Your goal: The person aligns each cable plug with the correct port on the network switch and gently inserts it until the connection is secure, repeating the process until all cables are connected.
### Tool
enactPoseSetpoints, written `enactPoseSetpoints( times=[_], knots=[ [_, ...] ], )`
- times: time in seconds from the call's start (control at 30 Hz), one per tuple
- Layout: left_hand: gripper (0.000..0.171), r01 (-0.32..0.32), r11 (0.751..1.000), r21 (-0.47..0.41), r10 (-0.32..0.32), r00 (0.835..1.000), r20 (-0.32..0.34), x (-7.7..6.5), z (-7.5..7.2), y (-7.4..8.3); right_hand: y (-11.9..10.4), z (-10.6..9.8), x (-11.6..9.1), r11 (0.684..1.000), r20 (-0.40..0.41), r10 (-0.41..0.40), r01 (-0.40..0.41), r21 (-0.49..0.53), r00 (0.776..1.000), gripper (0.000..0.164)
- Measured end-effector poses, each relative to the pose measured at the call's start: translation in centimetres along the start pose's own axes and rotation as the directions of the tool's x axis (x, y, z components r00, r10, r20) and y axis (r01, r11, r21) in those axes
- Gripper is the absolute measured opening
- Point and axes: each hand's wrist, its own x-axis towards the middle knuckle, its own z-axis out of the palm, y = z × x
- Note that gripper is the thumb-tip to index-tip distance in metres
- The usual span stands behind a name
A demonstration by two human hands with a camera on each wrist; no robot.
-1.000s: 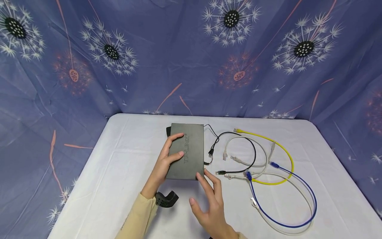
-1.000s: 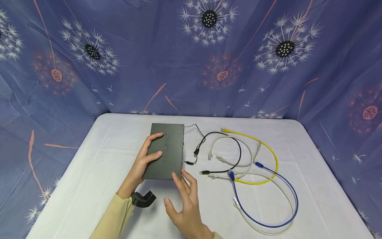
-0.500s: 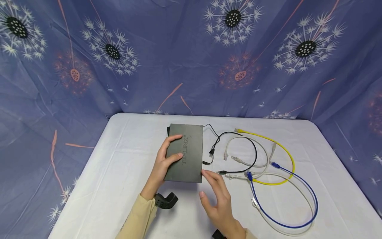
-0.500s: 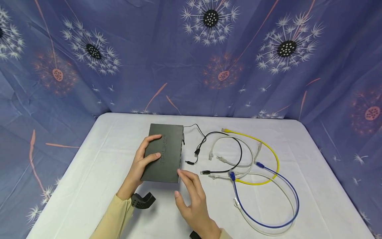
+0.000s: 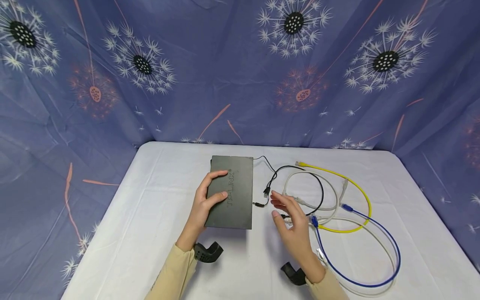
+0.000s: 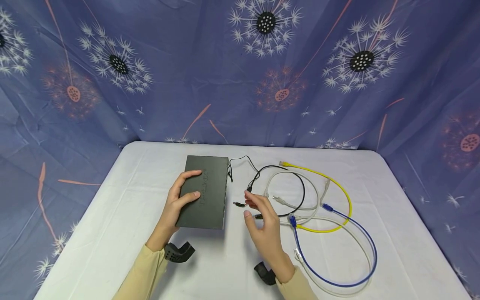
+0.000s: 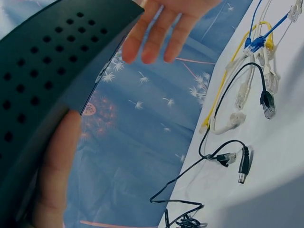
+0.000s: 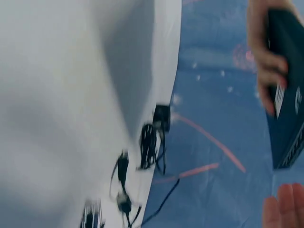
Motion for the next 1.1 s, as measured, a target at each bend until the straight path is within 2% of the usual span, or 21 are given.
enactPoseSetpoints(
  times=[0.2,0.43,0.7,0.87,1.0,1.1],
  knots=[
    [0.048,-0.001,1.000,0.003,0.001,1.000,0.001,-0.1,0.0,-0.2,1.6,-1.3,0.6,0.998,0.070,0.062,-0.062,-0.002,0.996,0.042],
    [0.047,0.000,1.000,0.006,0.000,1.000,-0.003,-0.1,0.0,-0.4,3.0,-1.6,0.8,0.986,0.158,0.161,-0.165,0.009,0.974,0.038],
    [0.046,0.002,1.000,0.013,-0.002,1.000,-0.010,-0.2,-0.1,-0.6,4.2,-1.0,0.5,0.971,0.177,0.236,-0.240,0.001,0.955,0.038],
    [0.044,-0.004,1.000,0.009,0.004,1.000,-0.010,-0.3,-0.1,-0.8,4.8,-0.8,0.2,0.955,0.196,0.297,-0.295,-0.036,0.935,0.036],
    [0.044,0.001,1.000,0.004,-0.001,1.000,-0.009,-0.4,-0.1,-1.0,6.8,-0.7,-0.8,0.939,0.216,0.344,-0.337,-0.071,0.914,0.036],
    [0.043,0.008,1.000,0.003,-0.008,1.000,-0.005,-0.4,0.0,-1.1,8.2,-0.6,-1.7,0.919,0.231,0.394,-0.381,-0.103,0.889,0.037]
  ],
)
